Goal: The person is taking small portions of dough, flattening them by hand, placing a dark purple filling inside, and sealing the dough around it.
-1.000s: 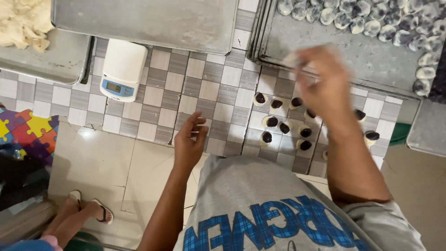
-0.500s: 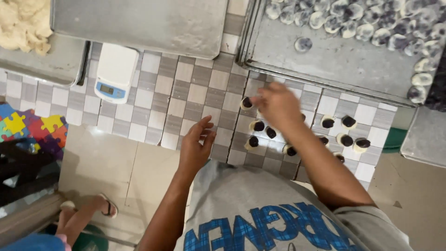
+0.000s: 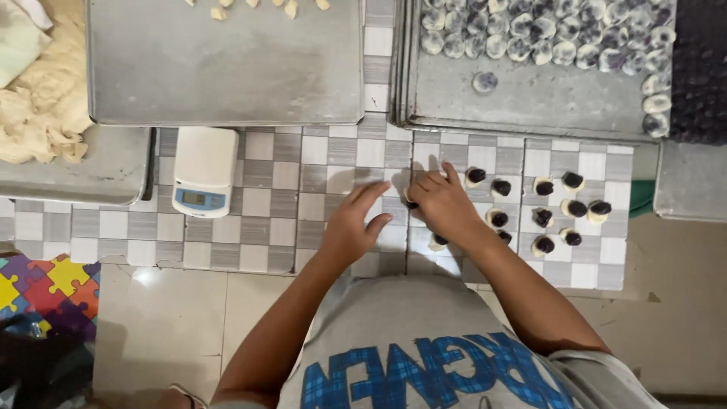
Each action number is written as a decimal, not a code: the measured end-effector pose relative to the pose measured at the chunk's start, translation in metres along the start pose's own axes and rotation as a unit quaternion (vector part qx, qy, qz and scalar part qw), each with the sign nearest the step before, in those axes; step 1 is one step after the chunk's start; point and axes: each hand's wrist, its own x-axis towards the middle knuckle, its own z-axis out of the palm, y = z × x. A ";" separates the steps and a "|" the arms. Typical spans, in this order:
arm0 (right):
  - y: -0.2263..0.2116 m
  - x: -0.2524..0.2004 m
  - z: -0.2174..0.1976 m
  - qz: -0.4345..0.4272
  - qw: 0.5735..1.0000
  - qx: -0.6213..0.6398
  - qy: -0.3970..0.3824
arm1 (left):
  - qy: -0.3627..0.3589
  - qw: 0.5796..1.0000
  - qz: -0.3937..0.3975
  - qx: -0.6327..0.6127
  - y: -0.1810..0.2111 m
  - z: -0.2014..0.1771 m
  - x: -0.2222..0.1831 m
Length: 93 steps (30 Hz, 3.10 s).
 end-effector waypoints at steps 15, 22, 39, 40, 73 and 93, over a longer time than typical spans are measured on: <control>-0.083 0.022 -0.058 0.236 0.757 0.559 0.241 | 0.080 0.940 -0.108 -0.314 0.004 -0.019 0.010; -0.083 0.023 -0.061 0.274 0.773 0.501 0.276 | 0.119 0.938 -0.070 -0.318 0.014 -0.021 -0.001; -0.074 0.027 -0.084 0.090 0.896 0.362 0.240 | 0.135 0.984 -0.004 -0.114 0.037 -0.032 -0.009; -0.080 0.028 -0.088 0.089 0.896 0.363 0.239 | 0.136 0.984 -0.005 -0.113 0.037 -0.034 -0.009; -0.066 0.050 -0.034 0.052 0.961 0.270 0.033 | 0.052 0.932 -0.300 -0.198 -0.041 -0.054 -0.034; -0.025 0.032 0.048 -0.082 0.995 -0.009 0.049 | 0.127 0.923 -0.259 -0.255 -0.086 -0.053 -0.031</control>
